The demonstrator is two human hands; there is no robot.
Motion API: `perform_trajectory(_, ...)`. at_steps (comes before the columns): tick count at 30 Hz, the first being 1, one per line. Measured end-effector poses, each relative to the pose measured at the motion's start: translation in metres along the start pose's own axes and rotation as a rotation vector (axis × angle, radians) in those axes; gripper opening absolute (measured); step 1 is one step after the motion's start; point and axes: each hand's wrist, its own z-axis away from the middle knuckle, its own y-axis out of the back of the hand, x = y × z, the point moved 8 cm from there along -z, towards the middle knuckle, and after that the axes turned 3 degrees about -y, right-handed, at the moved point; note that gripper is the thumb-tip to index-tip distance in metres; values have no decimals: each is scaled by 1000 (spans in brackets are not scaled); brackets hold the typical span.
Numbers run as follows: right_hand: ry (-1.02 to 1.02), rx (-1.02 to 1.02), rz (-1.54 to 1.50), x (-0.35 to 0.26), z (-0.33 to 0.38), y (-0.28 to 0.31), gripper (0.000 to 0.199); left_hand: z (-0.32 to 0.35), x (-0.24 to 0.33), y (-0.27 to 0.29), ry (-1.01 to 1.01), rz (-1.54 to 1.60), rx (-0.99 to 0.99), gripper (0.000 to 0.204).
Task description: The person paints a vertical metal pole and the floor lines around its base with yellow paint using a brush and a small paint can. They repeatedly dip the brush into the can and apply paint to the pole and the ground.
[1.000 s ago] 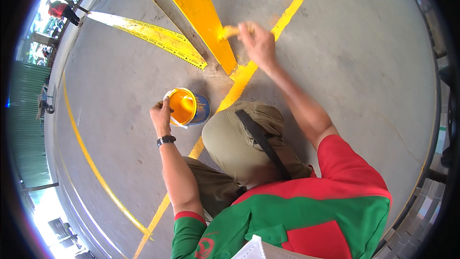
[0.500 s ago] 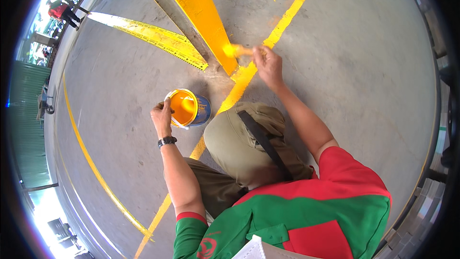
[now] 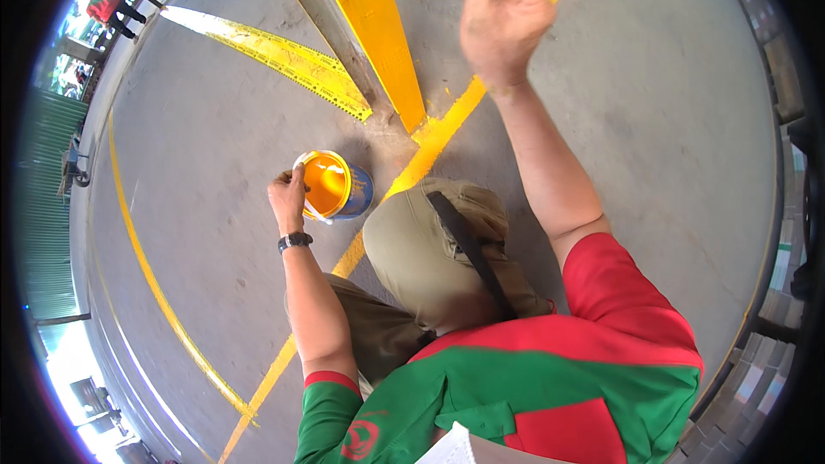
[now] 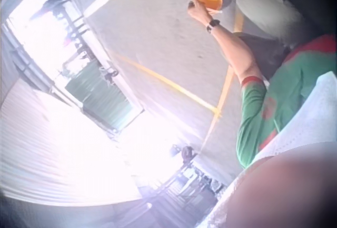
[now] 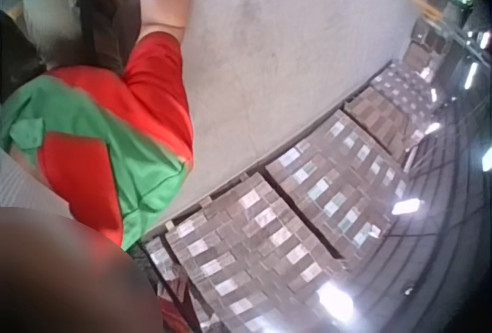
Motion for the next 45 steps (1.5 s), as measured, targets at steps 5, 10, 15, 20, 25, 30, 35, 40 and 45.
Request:
perform_trajectory(5, -397, -118, 345, 69, 136, 54, 24, 3, -1, 2, 37, 14, 1, 43)
perform_trajectory(10, -589, -437, 730, 112, 193, 63, 25, 4, 1, 3, 12, -32, 16, 44)
perform_trajectory(15, -244, -193, 292, 51, 56, -4, 22, 4, 6, 4, -20, -19, 39, 45)
perform_trajectory(20, 91, -50, 137, -13, 7, -12, 25, 0, 2, 4, 5, -59, 22, 46)
perform_trajectory(25, -8, -185, 476, 51, 138, 32, 15, 2, -3, 2, 19, -74, 15, 47)
perform_trajectory(30, -393, -511, 711, 138, 276, 93, 16, 5, -4, 3, 65, -105, 8, 49)
perform_trajectory(35, -369, -504, 623, 159, 265, 75, 17, 4, 0, 1, 67, -126, 5, 47)
perform_trajectory(40, -268, -323, 366, 99, 181, 48, 17, 1, -4, 0, 59, -154, -37, 51)
perform_trajectory(45, -81, -631, 527, 54, 165, 25, 15, -10, -13, 2, -6, -139, -27, 55)
